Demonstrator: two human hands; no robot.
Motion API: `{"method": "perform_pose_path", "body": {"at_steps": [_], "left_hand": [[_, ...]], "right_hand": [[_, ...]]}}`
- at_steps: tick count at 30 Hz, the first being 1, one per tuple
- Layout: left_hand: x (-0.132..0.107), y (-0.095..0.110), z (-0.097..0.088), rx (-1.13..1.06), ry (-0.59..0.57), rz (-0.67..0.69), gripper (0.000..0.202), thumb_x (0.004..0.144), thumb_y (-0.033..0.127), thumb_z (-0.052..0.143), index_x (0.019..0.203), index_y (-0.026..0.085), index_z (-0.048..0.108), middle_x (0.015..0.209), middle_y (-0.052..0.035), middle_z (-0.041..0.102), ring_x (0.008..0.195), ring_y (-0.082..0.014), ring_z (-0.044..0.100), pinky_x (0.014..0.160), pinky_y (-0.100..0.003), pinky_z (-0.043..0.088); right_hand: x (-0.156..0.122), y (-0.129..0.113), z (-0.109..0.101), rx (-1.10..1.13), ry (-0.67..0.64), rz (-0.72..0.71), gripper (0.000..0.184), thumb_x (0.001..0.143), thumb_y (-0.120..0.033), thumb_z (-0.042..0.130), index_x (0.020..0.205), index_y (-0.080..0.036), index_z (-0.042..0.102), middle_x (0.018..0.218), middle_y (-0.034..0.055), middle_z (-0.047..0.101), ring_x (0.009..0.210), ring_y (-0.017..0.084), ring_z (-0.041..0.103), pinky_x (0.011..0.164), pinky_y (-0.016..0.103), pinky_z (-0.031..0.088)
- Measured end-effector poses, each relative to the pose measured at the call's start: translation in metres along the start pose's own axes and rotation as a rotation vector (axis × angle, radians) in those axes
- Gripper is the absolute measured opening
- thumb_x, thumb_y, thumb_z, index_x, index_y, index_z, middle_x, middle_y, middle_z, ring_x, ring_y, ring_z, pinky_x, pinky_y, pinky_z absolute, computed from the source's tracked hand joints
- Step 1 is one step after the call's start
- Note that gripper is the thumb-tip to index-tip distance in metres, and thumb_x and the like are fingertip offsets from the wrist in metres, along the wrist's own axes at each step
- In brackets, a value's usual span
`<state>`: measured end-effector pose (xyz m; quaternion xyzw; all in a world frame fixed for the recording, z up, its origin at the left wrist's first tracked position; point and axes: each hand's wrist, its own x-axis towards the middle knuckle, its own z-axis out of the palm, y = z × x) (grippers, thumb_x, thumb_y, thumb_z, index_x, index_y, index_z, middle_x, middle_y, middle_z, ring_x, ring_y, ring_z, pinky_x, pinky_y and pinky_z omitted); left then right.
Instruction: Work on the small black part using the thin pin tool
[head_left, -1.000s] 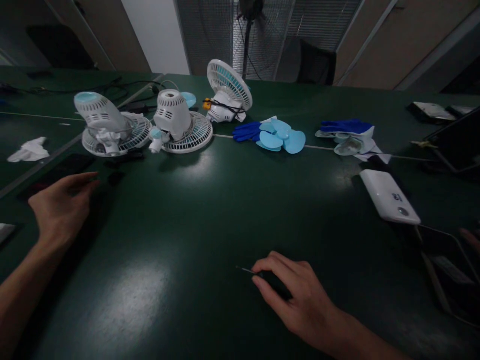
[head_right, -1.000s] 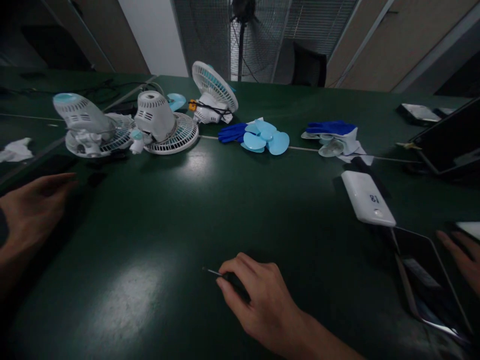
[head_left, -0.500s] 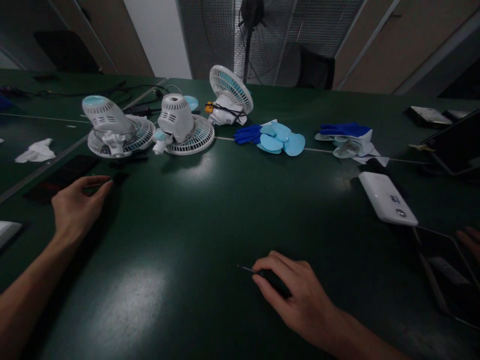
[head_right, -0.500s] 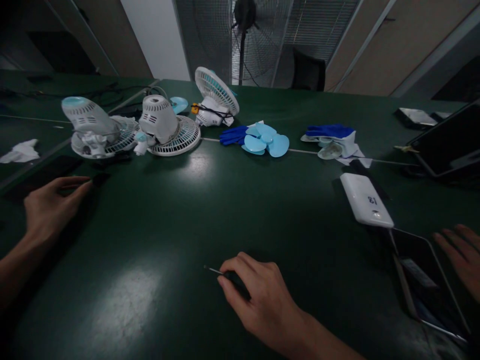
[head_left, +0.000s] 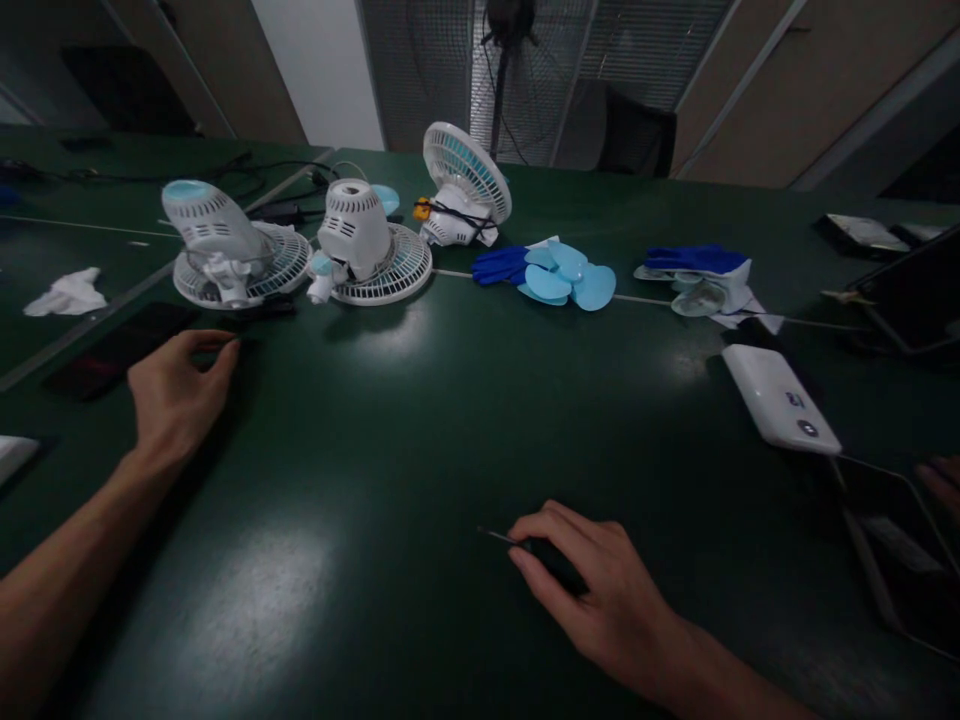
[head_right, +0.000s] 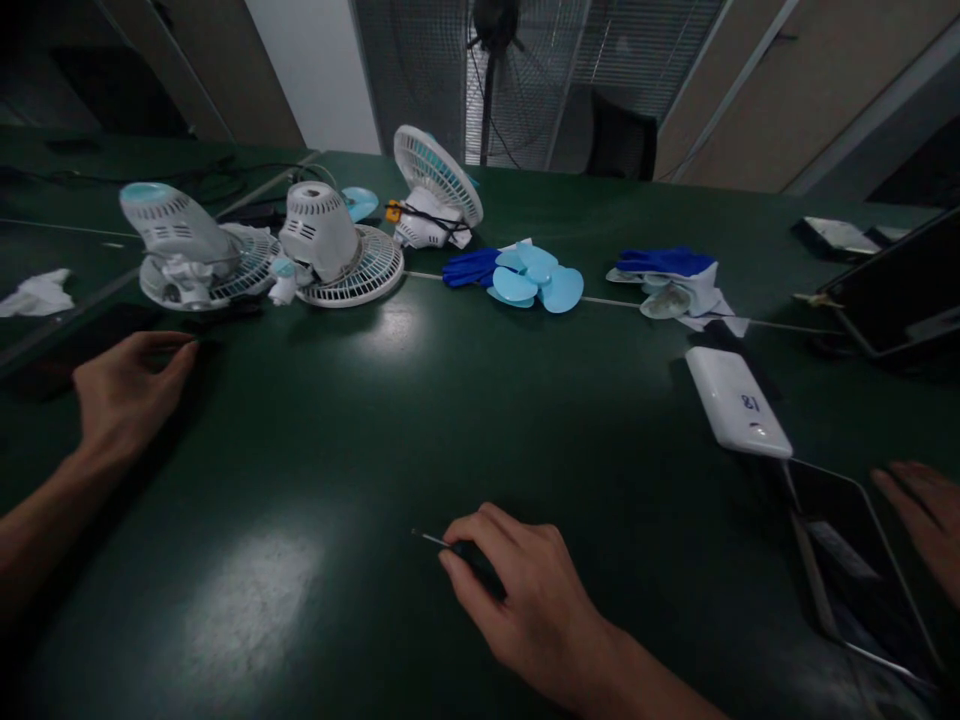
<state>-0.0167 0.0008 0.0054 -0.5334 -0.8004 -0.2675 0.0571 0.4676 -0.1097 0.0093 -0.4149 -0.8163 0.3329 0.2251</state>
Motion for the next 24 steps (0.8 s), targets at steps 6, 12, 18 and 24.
{"method": "perform_pose_path", "body": {"at_steps": [6, 12, 18, 24], "left_hand": [[-0.0004, -0.0070, 0.0048, 0.017, 0.001, 0.063, 0.042, 0.094, 0.048, 0.058, 0.118, 0.017, 0.074, 0.109, -0.0086, 0.078, 0.092, -0.0218, 0.072, 0.091, -0.029, 0.050], [0.0016, -0.0089, 0.0014, 0.064, 0.049, 0.131, 0.042, 0.097, 0.048, 0.055, 0.120, 0.018, 0.074, 0.110, -0.0088, 0.077, 0.095, -0.0243, 0.072, 0.096, -0.034, 0.048], [0.0001, -0.0076, 0.0005, 0.054, 0.072, 0.176, 0.042, 0.096, 0.048, 0.056, 0.118, 0.017, 0.075, 0.115, -0.0097, 0.076, 0.099, -0.0239, 0.072, 0.096, -0.031, 0.049], [-0.0017, -0.0046, 0.0007, 0.068, 0.048, 0.207, 0.044, 0.097, 0.046, 0.054, 0.120, 0.014, 0.074, 0.116, -0.0109, 0.076, 0.101, -0.0239, 0.072, 0.098, -0.031, 0.050]], "right_hand": [[-0.0008, 0.0023, 0.0011, -0.002, -0.023, -0.007, 0.012, 0.104, -0.023, 0.055, 0.113, -0.026, 0.063, 0.096, -0.0004, 0.071, 0.080, 0.015, 0.070, 0.070, 0.030, 0.044], [-0.0002, 0.0026, 0.0018, -0.005, -0.016, 0.002, 0.012, 0.104, -0.024, 0.055, 0.114, -0.026, 0.062, 0.096, -0.0005, 0.069, 0.081, 0.016, 0.070, 0.070, 0.031, 0.043], [0.0003, 0.0012, 0.0006, 0.013, -0.027, 0.009, 0.011, 0.104, -0.023, 0.056, 0.112, -0.026, 0.063, 0.095, -0.0011, 0.069, 0.081, 0.015, 0.069, 0.070, 0.030, 0.042], [-0.0004, 0.0018, 0.0012, 0.012, -0.010, 0.004, 0.011, 0.104, -0.023, 0.056, 0.112, -0.026, 0.063, 0.095, -0.0014, 0.069, 0.079, 0.016, 0.069, 0.069, 0.031, 0.041]]}}
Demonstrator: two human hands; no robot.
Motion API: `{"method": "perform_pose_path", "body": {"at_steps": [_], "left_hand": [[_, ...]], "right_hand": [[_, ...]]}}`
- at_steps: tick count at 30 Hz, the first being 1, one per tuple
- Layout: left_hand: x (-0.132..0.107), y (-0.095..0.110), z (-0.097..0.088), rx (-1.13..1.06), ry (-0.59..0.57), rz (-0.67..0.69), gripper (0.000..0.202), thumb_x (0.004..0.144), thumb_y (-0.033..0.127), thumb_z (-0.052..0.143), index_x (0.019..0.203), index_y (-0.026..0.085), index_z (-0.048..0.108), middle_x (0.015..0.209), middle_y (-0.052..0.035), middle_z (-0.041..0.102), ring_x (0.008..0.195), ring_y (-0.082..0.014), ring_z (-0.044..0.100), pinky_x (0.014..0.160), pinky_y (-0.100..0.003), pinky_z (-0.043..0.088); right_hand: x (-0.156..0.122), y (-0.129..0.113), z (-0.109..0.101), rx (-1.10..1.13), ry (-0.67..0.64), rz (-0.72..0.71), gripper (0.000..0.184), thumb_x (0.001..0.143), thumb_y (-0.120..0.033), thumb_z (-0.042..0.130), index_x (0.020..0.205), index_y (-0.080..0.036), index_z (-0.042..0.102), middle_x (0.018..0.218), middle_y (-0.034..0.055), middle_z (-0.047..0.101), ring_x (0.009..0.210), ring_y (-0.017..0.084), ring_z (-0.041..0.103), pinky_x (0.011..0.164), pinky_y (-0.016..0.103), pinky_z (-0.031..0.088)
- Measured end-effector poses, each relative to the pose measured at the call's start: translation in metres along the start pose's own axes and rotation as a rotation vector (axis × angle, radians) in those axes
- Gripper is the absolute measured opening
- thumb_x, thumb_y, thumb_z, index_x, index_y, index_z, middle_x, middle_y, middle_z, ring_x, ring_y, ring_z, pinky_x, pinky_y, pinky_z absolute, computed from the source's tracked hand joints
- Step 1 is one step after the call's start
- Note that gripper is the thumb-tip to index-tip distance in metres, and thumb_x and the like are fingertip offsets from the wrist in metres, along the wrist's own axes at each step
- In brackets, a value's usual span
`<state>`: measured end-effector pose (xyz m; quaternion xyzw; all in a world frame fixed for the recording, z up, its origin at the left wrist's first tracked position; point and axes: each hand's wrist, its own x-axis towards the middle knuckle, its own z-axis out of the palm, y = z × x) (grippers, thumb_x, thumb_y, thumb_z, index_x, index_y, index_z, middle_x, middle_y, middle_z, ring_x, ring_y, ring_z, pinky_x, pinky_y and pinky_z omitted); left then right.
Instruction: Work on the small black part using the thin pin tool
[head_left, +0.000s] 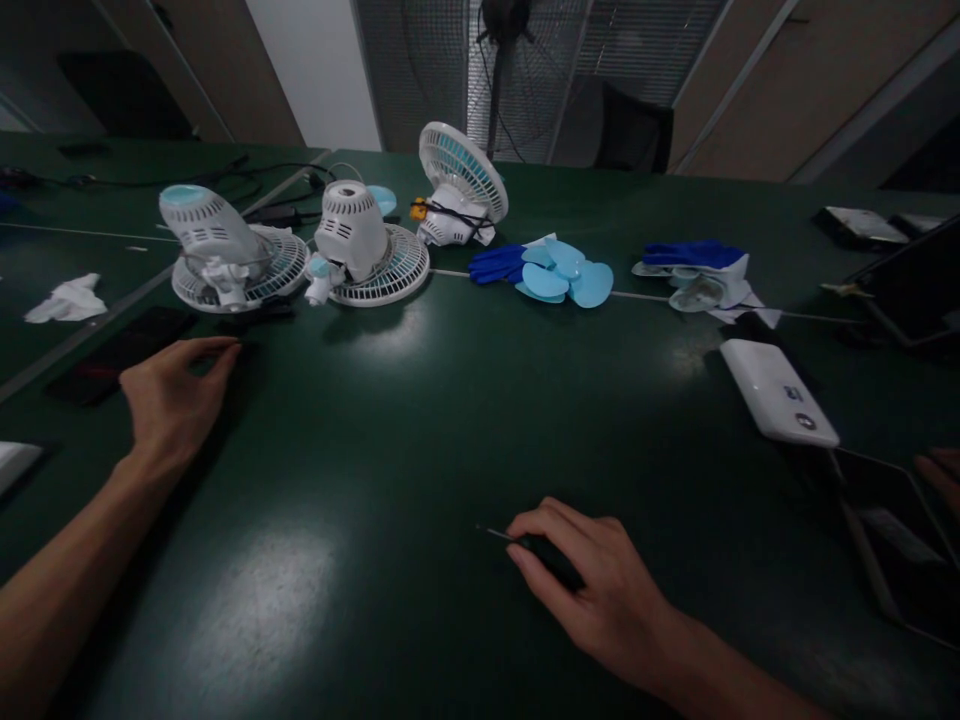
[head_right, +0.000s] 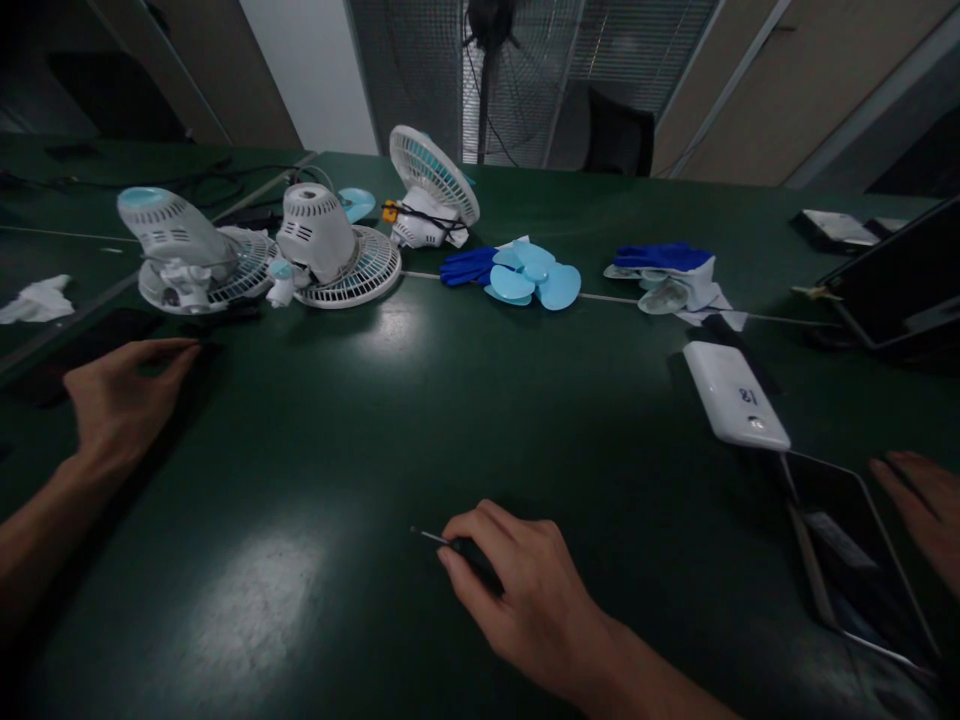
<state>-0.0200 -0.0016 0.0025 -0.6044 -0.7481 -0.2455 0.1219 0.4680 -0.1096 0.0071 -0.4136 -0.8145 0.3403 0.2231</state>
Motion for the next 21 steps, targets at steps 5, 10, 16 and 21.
{"method": "perform_pose_path", "body": {"at_steps": [5, 10, 16, 21], "left_hand": [[-0.001, 0.003, -0.004, 0.051, -0.088, 0.035, 0.046, 0.101, 0.045, 0.050, 0.126, 0.012, 0.071, 0.127, -0.0102, 0.072, 0.110, -0.0229, 0.070, 0.101, -0.032, 0.049], [-0.005, 0.008, -0.010, 0.101, -0.182, 0.044, 0.051, 0.104, 0.044, 0.043, 0.135, 0.010, 0.066, 0.139, -0.0118, 0.065, 0.116, -0.0245, 0.066, 0.105, -0.036, 0.047], [-0.005, 0.014, -0.012, 0.107, -0.253, 0.029, 0.056, 0.104, 0.046, 0.043, 0.138, 0.007, 0.063, 0.142, -0.0164, 0.062, 0.120, -0.0307, 0.063, 0.106, -0.042, 0.046], [0.001, 0.001, -0.013, 0.009, -0.229, -0.096, 0.052, 0.097, 0.050, 0.056, 0.131, 0.014, 0.068, 0.128, -0.0046, 0.072, 0.101, -0.0214, 0.070, 0.092, -0.030, 0.052]], "right_hand": [[-0.001, 0.002, 0.000, -0.004, 0.001, -0.008, 0.012, 0.104, -0.024, 0.056, 0.114, -0.025, 0.062, 0.096, -0.0014, 0.070, 0.079, 0.015, 0.069, 0.069, 0.030, 0.041], [-0.001, 0.003, 0.001, -0.004, -0.010, -0.024, 0.012, 0.105, -0.024, 0.054, 0.114, -0.025, 0.062, 0.095, -0.0006, 0.069, 0.079, 0.015, 0.068, 0.069, 0.030, 0.040], [-0.003, 0.002, 0.002, -0.003, -0.012, -0.005, 0.012, 0.104, -0.025, 0.057, 0.115, -0.026, 0.062, 0.098, -0.0015, 0.070, 0.080, 0.015, 0.068, 0.071, 0.031, 0.039], [-0.003, 0.000, 0.001, -0.002, -0.006, -0.009, 0.012, 0.104, -0.024, 0.057, 0.115, -0.027, 0.062, 0.098, -0.0018, 0.069, 0.080, 0.015, 0.067, 0.071, 0.031, 0.039]]}}
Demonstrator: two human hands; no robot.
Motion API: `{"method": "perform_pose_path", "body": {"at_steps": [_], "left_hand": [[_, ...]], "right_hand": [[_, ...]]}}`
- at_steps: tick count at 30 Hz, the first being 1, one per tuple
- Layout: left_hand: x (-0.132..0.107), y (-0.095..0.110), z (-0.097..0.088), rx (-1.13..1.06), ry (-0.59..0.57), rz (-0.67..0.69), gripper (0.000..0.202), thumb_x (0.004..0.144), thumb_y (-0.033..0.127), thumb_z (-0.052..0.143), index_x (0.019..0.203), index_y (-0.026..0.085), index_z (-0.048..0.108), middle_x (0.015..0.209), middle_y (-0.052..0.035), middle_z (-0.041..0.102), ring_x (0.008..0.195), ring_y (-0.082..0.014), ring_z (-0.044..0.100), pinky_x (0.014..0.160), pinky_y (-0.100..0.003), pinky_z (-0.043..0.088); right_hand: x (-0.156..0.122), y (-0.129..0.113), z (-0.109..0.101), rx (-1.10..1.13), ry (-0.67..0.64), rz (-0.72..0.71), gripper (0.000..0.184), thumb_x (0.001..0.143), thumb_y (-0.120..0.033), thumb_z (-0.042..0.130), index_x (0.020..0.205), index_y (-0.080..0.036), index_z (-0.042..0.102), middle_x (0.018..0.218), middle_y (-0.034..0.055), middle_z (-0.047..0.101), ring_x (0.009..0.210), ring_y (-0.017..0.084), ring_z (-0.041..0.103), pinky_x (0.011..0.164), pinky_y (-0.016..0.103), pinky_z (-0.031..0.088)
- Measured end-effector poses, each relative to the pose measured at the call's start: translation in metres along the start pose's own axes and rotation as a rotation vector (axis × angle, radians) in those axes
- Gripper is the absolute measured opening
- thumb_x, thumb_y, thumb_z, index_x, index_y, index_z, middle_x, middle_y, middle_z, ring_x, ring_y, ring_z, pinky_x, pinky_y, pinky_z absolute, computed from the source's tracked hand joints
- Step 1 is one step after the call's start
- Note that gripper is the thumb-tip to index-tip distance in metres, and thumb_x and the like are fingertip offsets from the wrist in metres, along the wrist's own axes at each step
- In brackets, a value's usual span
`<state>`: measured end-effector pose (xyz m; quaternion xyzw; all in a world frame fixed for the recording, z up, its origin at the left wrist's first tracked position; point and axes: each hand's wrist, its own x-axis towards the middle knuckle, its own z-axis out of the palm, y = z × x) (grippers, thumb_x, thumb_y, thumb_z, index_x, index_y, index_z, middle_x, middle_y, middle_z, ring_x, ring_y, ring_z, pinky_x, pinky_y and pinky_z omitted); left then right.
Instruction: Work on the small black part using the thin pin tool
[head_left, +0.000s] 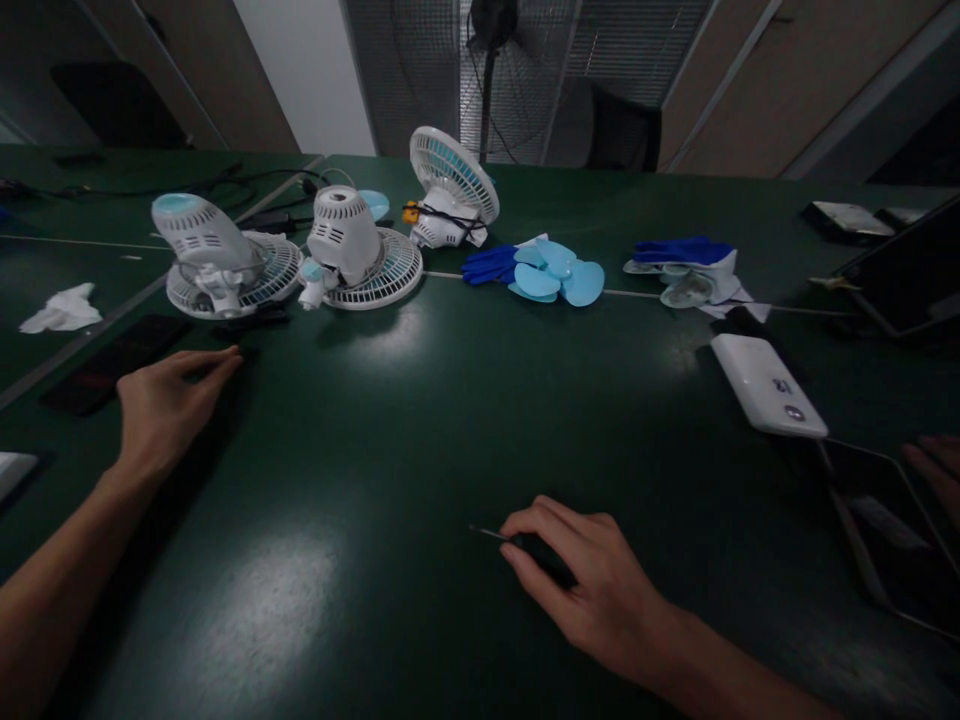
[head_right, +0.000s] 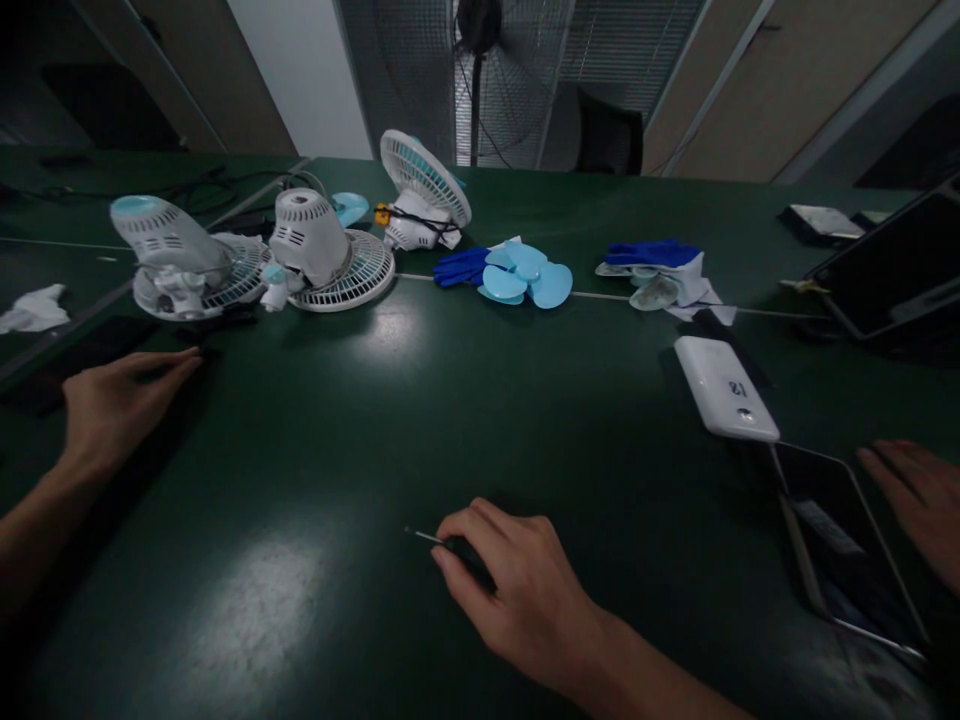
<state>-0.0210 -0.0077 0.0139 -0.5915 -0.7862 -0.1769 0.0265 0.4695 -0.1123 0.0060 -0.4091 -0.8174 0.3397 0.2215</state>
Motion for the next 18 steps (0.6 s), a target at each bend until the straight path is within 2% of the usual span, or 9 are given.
{"method": "perform_pose_path", "body": {"at_steps": [3, 6, 9, 13, 18], "left_hand": [[0.001, -0.004, -0.007, -0.055, -0.061, -0.062, 0.054, 0.090, 0.057, 0.063, 0.129, 0.019, 0.070, 0.117, -0.0001, 0.076, 0.092, -0.0204, 0.070, 0.078, -0.025, 0.052], [0.003, -0.001, -0.015, -0.151, -0.198, -0.107, 0.061, 0.088, 0.059, 0.064, 0.137, 0.021, 0.065, 0.121, -0.0026, 0.074, 0.098, -0.0223, 0.069, 0.074, -0.024, 0.051], [0.006, 0.000, -0.020, -0.179, -0.283, -0.061, 0.062, 0.090, 0.057, 0.061, 0.140, 0.021, 0.062, 0.132, -0.0049, 0.069, 0.107, -0.0237, 0.067, 0.082, -0.027, 0.051], [0.011, -0.006, -0.022, -0.204, -0.367, -0.060, 0.065, 0.084, 0.064, 0.066, 0.133, 0.020, 0.066, 0.136, -0.0035, 0.068, 0.118, -0.0259, 0.064, 0.103, -0.035, 0.047], [0.010, -0.009, -0.022, -0.265, -0.347, -0.026, 0.075, 0.077, 0.077, 0.066, 0.127, 0.020, 0.069, 0.140, -0.0010, 0.067, 0.126, -0.0272, 0.061, 0.113, -0.040, 0.043]], "right_hand": [[0.000, 0.000, -0.001, 0.001, 0.002, -0.003, 0.013, 0.104, -0.024, 0.057, 0.115, -0.026, 0.062, 0.099, -0.0017, 0.070, 0.080, 0.015, 0.067, 0.070, 0.030, 0.039], [0.000, -0.001, -0.001, 0.010, 0.003, -0.007, 0.012, 0.104, -0.023, 0.057, 0.114, -0.026, 0.062, 0.097, -0.0020, 0.070, 0.079, 0.015, 0.067, 0.070, 0.030, 0.039], [0.001, -0.001, -0.002, 0.012, 0.001, 0.000, 0.012, 0.103, -0.023, 0.058, 0.114, -0.026, 0.062, 0.096, -0.0024, 0.069, 0.079, 0.014, 0.067, 0.070, 0.030, 0.038], [0.002, -0.001, -0.002, 0.008, -0.013, 0.015, 0.012, 0.103, -0.023, 0.058, 0.114, -0.026, 0.063, 0.097, -0.0022, 0.069, 0.079, 0.014, 0.067, 0.071, 0.030, 0.039], [0.000, 0.000, 0.000, 0.011, -0.015, 0.023, 0.012, 0.103, -0.024, 0.058, 0.114, -0.027, 0.062, 0.098, -0.0024, 0.070, 0.079, 0.015, 0.067, 0.071, 0.030, 0.039]]}}
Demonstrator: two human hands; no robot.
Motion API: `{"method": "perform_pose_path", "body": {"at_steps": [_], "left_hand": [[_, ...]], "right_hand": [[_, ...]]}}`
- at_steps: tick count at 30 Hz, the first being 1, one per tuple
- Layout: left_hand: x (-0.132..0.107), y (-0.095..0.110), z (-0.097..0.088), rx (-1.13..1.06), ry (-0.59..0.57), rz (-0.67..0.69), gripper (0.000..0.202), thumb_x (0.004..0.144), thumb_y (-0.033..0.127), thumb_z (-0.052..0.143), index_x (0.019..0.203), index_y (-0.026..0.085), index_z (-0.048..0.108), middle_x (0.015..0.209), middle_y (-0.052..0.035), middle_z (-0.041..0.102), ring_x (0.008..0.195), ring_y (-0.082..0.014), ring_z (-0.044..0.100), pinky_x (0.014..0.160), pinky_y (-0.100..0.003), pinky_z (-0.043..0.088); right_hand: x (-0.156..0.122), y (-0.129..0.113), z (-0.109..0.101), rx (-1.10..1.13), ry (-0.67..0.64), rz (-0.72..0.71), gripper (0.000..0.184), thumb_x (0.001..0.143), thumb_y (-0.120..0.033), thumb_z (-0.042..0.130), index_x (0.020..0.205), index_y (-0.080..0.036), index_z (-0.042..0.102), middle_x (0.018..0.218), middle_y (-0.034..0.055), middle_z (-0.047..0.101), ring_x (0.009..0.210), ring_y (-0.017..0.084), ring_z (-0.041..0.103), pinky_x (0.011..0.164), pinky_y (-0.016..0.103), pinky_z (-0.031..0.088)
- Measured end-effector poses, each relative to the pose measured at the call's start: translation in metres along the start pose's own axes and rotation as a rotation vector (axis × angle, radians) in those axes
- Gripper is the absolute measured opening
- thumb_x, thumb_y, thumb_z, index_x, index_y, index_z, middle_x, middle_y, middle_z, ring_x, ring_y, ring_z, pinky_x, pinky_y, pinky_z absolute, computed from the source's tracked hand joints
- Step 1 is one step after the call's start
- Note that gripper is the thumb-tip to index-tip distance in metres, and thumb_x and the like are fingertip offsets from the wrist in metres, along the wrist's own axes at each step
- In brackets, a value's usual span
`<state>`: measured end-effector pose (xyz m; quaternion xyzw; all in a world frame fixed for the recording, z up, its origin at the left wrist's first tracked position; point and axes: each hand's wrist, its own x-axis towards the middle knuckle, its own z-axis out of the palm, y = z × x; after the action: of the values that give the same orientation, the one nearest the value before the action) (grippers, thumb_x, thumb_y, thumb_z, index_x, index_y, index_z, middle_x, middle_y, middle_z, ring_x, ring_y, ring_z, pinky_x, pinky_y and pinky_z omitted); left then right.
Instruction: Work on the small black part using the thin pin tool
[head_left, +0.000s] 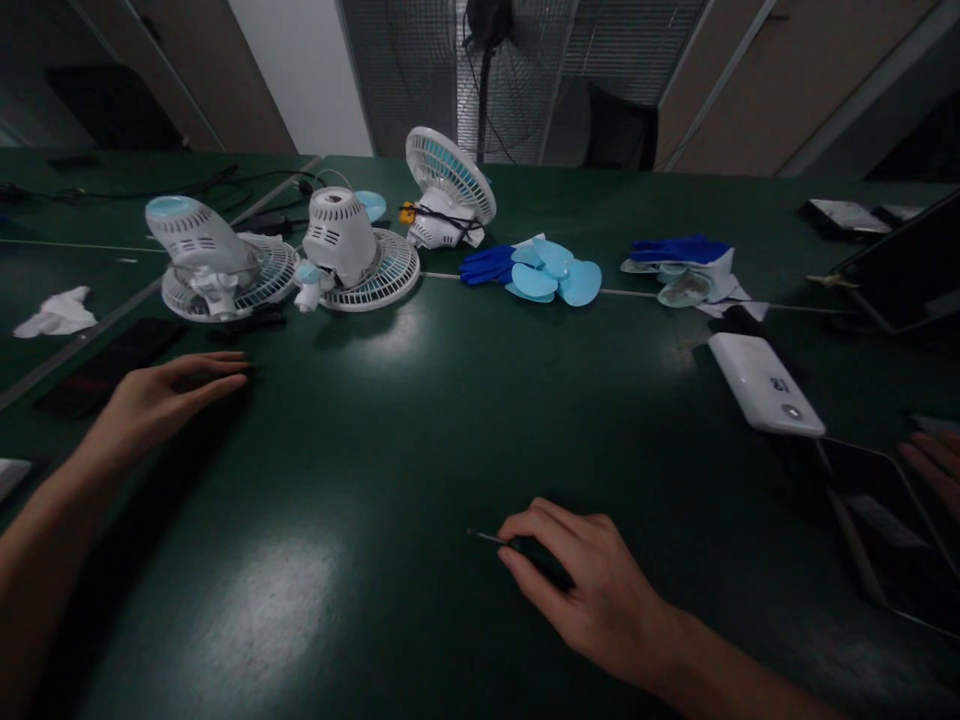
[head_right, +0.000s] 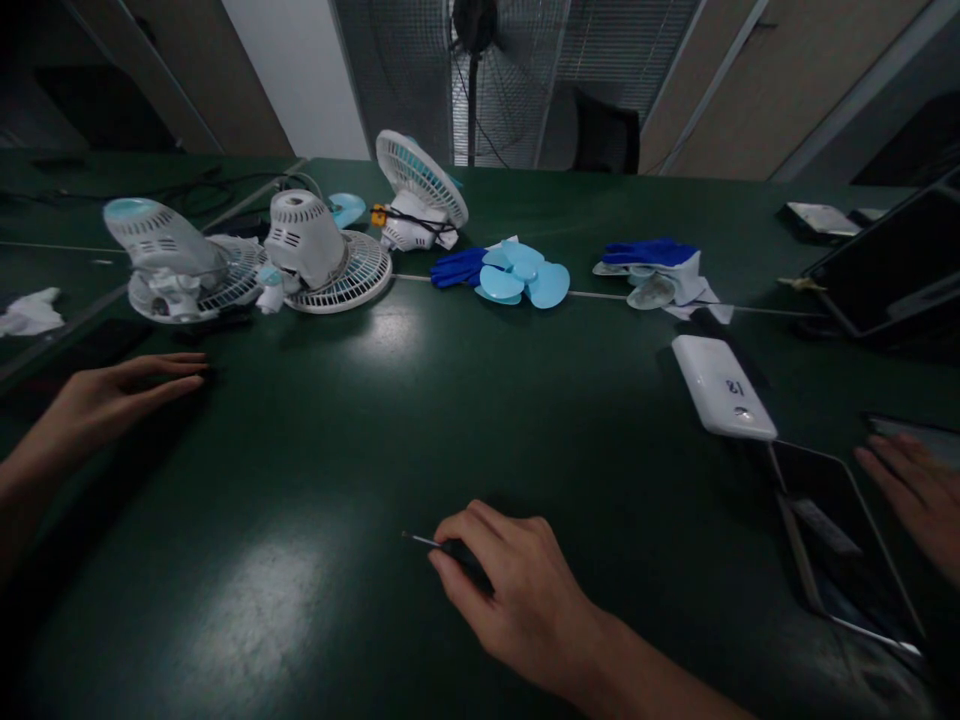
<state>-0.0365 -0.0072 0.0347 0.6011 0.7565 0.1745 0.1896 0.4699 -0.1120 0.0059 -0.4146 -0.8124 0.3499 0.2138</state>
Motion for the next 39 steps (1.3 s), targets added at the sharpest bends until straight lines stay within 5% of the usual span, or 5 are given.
{"method": "perform_pose_path", "body": {"at_steps": [8, 15, 19, 28, 39], "left_hand": [[-0.005, 0.020, 0.017, -0.189, -0.095, -0.051, 0.071, 0.071, 0.069, 0.077, 0.123, 0.020, 0.071, 0.134, -0.0007, 0.070, 0.130, -0.0291, 0.059, 0.121, -0.046, 0.036], [-0.082, 0.138, 0.097, -0.396, -0.530, 0.375, 0.050, 0.094, 0.038, 0.066, 0.142, 0.027, 0.060, 0.130, -0.0076, 0.072, 0.112, -0.0218, 0.070, 0.100, -0.039, 0.057], [-0.118, 0.180, 0.133, -0.485, -0.589, 0.601, 0.046, 0.093, 0.023, 0.067, 0.138, 0.030, 0.060, 0.114, -0.0030, 0.073, 0.098, -0.0149, 0.069, 0.088, -0.029, 0.057], [-0.124, 0.184, 0.140, -0.425, -0.519, 0.758, 0.054, 0.092, 0.016, 0.065, 0.142, 0.031, 0.050, 0.117, -0.0034, 0.070, 0.110, -0.0181, 0.062, 0.096, -0.035, 0.049], [-0.120, 0.184, 0.142, -0.294, -0.512, 0.783, 0.016, 0.097, 0.027, 0.066, 0.113, 0.026, 0.070, 0.109, -0.0052, 0.068, 0.103, -0.0206, 0.060, 0.090, -0.038, 0.040]], "right_hand": [[0.002, -0.002, -0.003, 0.001, 0.004, 0.003, 0.012, 0.103, -0.025, 0.058, 0.113, -0.026, 0.064, 0.096, -0.0019, 0.070, 0.078, 0.014, 0.067, 0.071, 0.030, 0.041], [0.002, 0.001, -0.007, 0.033, 0.101, -0.045, 0.013, 0.104, -0.026, 0.057, 0.112, -0.024, 0.068, 0.094, 0.0012, 0.071, 0.080, 0.015, 0.069, 0.071, 0.028, 0.047], [-0.003, 0.006, -0.015, -0.008, 0.108, -0.057, 0.015, 0.103, -0.027, 0.061, 0.115, -0.026, 0.070, 0.096, 0.0018, 0.072, 0.079, 0.014, 0.070, 0.069, 0.027, 0.049], [-0.006, 0.009, -0.024, -0.066, 0.015, -0.032, 0.016, 0.099, -0.021, 0.059, 0.112, -0.026, 0.067, 0.092, 0.0010, 0.068, 0.076, 0.016, 0.066, 0.065, 0.031, 0.041], [-0.003, 0.009, -0.021, -0.096, 0.000, -0.075, 0.017, 0.099, -0.019, 0.057, 0.110, -0.025, 0.069, 0.087, 0.0010, 0.068, 0.070, 0.015, 0.064, 0.061, 0.031, 0.040]]}}
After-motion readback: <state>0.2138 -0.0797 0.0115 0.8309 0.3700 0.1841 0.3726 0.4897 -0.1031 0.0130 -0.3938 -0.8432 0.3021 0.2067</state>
